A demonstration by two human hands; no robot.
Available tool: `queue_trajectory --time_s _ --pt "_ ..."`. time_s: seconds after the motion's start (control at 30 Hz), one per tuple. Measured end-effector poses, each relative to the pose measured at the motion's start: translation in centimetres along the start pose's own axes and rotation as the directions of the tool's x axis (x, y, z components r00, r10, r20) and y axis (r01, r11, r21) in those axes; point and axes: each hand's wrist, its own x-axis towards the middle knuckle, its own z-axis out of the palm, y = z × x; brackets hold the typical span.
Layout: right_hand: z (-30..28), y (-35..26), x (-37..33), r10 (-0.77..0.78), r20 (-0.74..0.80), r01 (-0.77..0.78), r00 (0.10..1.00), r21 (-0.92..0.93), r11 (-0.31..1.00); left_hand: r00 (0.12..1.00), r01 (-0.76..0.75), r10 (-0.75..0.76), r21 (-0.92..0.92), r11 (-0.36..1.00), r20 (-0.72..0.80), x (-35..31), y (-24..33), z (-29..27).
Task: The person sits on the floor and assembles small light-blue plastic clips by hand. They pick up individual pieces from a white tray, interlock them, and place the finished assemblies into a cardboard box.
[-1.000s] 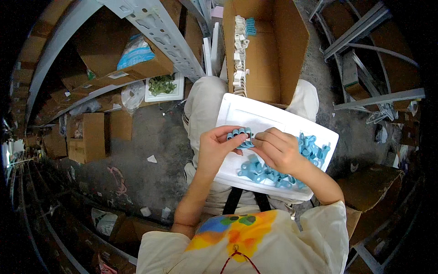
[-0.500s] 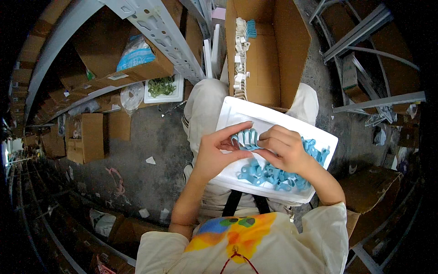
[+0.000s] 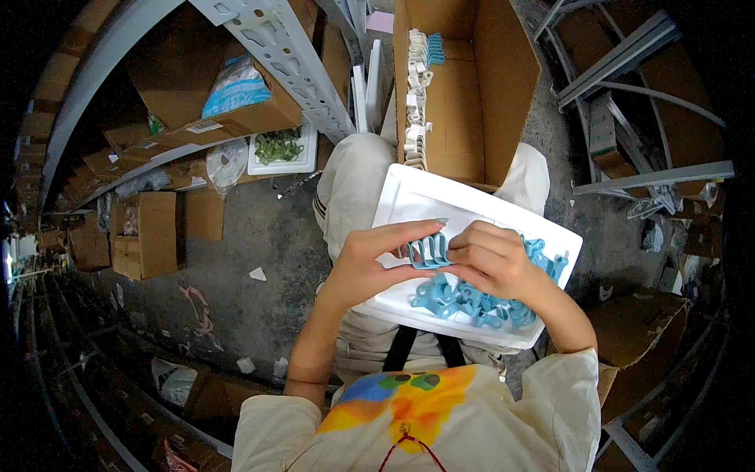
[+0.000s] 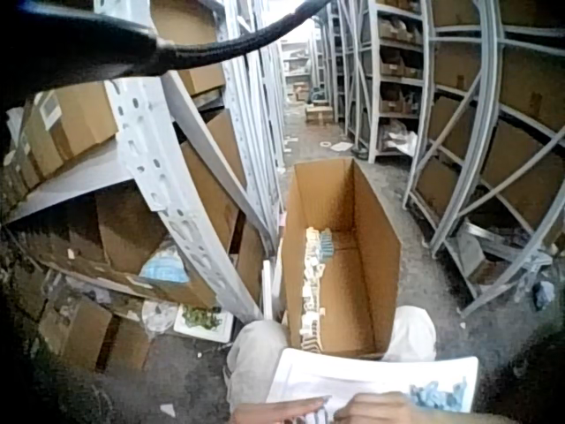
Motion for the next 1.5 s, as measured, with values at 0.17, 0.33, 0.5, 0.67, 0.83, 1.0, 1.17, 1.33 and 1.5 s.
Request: queue_trajectory --time_s 0.17,0.33,0.5,0.67,0.83,1.0,1.17,1.33,1.5 --pt "0.0 0.0 0.0 -0.010 -0.008 0.009 1.000 -0.026 1.000 1.000 0.009 -0.010 0.002 1.000 0.012 0.2 0.1 0.1" --pt "0.0 -0.2 0.0 -0.003 -0.028 0.001 1.000 -0.044 0.999 0.999 0.021 -0.021 -0.006 1.000 0.027 0.3 -0.1 0.0" --pt "0.0 -0.2 0.0 -0.032 -0.018 0.030 0.999 -0.091 0.995 0.999 0.009 -0.008 -0.001 1.000 0.039 0.4 -0.4 0.0" --pt "0.1 -0.2 -0.1 -0.018 0.000 0.018 1.000 -0.140 0.990 0.995 0.066 -0.067 0.024 0.998 0.071 0.6 -0.5 -0.1" --pt "0.1 -0.3 0.3 0.030 -0.015 -0.033 0.999 -0.182 0.983 0.996 0.071 -0.073 0.056 0.996 0.042 0.4 -0.9 0.0" --pt "0.3 -0.5 0.4 0.020 -0.039 -0.028 0.999 -0.231 0.973 0.999 0.045 -0.045 0.046 0.998 0.006 0.4 -0.8 0.0" --pt "0.3 -0.7 0.6 -0.012 -0.058 -0.005 0.998 -0.282 0.959 1.000 0.022 -0.021 0.055 0.998 -0.018 0.5 -0.8 -0.2" --pt "0.1 -0.6 0.9 -0.075 -0.033 0.061 0.997 -0.315 0.947 0.999 0.035 -0.034 0.007 0.999 -0.017 0.5 -0.6 -0.2" --pt "-0.1 -0.4 1.4 -0.078 -0.047 0.060 0.996 -0.301 0.952 1.000 -0.005 0.005 -0.017 1.000 -0.016 0.9 -0.8 -0.3"
